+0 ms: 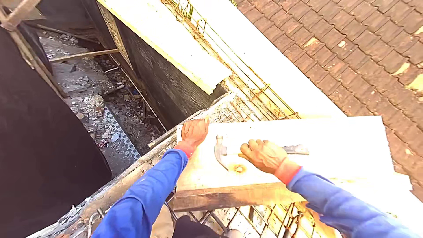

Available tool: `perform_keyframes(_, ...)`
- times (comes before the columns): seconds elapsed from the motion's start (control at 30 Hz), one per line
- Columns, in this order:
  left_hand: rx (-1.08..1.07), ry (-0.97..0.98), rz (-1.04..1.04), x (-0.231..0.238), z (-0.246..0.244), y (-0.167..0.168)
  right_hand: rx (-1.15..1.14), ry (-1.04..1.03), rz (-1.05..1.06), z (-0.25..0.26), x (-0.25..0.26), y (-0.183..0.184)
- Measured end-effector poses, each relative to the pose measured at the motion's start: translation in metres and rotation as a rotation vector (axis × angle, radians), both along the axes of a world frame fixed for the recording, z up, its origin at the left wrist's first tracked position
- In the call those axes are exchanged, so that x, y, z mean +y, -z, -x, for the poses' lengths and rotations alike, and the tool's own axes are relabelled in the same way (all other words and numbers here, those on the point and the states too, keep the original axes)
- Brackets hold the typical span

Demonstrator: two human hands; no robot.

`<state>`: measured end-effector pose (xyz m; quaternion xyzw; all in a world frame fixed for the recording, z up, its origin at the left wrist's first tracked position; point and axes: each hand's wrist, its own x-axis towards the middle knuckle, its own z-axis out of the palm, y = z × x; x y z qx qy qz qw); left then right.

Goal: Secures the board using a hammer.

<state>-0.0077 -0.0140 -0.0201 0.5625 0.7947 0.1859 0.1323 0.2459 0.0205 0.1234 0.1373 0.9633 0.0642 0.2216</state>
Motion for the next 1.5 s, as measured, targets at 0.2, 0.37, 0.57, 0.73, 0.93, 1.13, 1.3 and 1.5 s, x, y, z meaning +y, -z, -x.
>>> perform_keyframes(0.2,-0.010,0.014,-0.020,-0.006,0.003,-0.004,0.061,-0.194,0.031,0.002,-0.019,0.002)
perform_keyframes(0.37,-0.007,-0.018,0.075,0.008,0.006,-0.008,0.351,0.075,-0.060,0.002,-0.003,-0.003)
perform_keyframes(0.57,-0.001,0.005,0.004,0.000,0.004,-0.013,0.435,0.847,0.468,0.033,-0.002,-0.044)
perform_keyframes(0.73,0.018,-0.007,0.009,0.003,0.003,-0.010,0.093,1.147,0.810,0.040,0.021,-0.043)
perform_keyframes(0.93,0.018,0.001,0.005,0.003,0.004,-0.005,0.145,0.954,0.623,0.039,0.010,-0.030)
perform_keyframes(1.13,0.000,0.002,-0.029,-0.004,0.003,-0.009,0.422,0.121,0.175,0.010,-0.023,-0.014)
perform_keyframes(1.3,0.041,0.000,-0.058,-0.002,0.002,0.000,0.258,-0.092,-0.040,-0.010,-0.003,0.007)
perform_keyframes(1.5,0.030,0.001,-0.026,-0.004,0.001,-0.003,0.455,-0.132,-0.094,-0.023,-0.012,0.012)
